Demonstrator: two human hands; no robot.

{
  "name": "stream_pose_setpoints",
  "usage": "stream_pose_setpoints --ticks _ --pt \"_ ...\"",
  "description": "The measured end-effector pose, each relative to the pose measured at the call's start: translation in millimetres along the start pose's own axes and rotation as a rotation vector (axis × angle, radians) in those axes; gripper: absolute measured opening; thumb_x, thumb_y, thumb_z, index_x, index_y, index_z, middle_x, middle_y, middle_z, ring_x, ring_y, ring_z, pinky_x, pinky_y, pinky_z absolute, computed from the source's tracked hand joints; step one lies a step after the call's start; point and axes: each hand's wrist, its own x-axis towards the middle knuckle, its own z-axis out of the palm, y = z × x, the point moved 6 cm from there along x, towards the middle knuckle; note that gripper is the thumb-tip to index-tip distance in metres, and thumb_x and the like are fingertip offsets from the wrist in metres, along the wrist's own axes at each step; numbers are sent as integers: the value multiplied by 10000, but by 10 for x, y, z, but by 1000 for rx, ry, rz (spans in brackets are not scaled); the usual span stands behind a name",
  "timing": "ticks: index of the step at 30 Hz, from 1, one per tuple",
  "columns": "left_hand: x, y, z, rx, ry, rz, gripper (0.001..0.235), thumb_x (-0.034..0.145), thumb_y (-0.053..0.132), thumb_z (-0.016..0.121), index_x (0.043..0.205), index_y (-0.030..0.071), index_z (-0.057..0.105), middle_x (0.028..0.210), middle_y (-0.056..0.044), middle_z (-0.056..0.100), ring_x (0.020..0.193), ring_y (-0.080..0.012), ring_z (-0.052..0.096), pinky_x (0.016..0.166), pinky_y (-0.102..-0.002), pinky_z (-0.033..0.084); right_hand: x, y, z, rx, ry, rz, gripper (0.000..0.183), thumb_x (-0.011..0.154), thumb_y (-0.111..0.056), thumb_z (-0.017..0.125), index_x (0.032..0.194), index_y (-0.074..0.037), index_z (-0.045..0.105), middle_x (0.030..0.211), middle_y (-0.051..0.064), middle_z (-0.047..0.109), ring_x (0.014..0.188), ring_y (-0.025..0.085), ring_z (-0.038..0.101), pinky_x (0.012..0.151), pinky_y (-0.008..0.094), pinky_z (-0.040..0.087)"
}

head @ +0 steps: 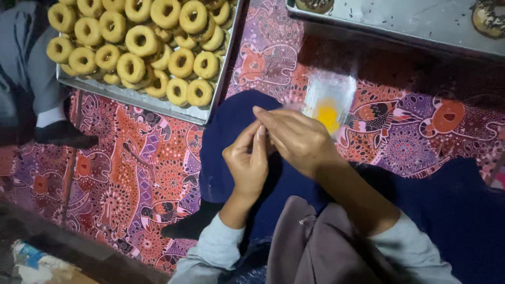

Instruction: The person sits on the floor and repeatedly picks doughnuts from a metal tray, places them into small plastic bags, and sets the filled bags aside. The person handles both plain and chocolate-topped doughnuts.

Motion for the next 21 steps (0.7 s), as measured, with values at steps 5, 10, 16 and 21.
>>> stream_pose_setpoints --ticks 5,10,16,21 --pt "-54 192 -5 267 -122 248 165 1009 53 649 1102 -29 758 1022 -141 788 903 -156 781 790 -284 608 344 215 -208 21 -77 361 423 897 10 734 1318 -13 686 992 163 709 868 284 695 793 401 575" --pt "94 180 -13 -319 123 -94 220 1021 72 629 1172 -54 727 1114 -162 773 998 -225 762 915 -331 620 -103 713 -79 226 -174 942 344 901 -31 676 1243 -32 710 924 150 715 861 234 681 772 381 575" --pt "-97 118 -216 236 179 238 308 986 69 585 1238 -107 561 1262 -192 575 1187 -271 560 1027 -364 442 -1020 659 1001 1137 34 895 349 1047 -114 561 1379 -6 564 1304 105 648 1225 148 607 1056 295 487" --pt "10 -575 -309 -251 -18 -372 315 1084 186 568 1064 -65 757 1015 -110 745 928 -163 675 877 -291 539 -849 733 1039 1090 79 1041 346 1099 -185 429 1260 -7 678 1215 57 729 1164 144 673 1045 259 515"
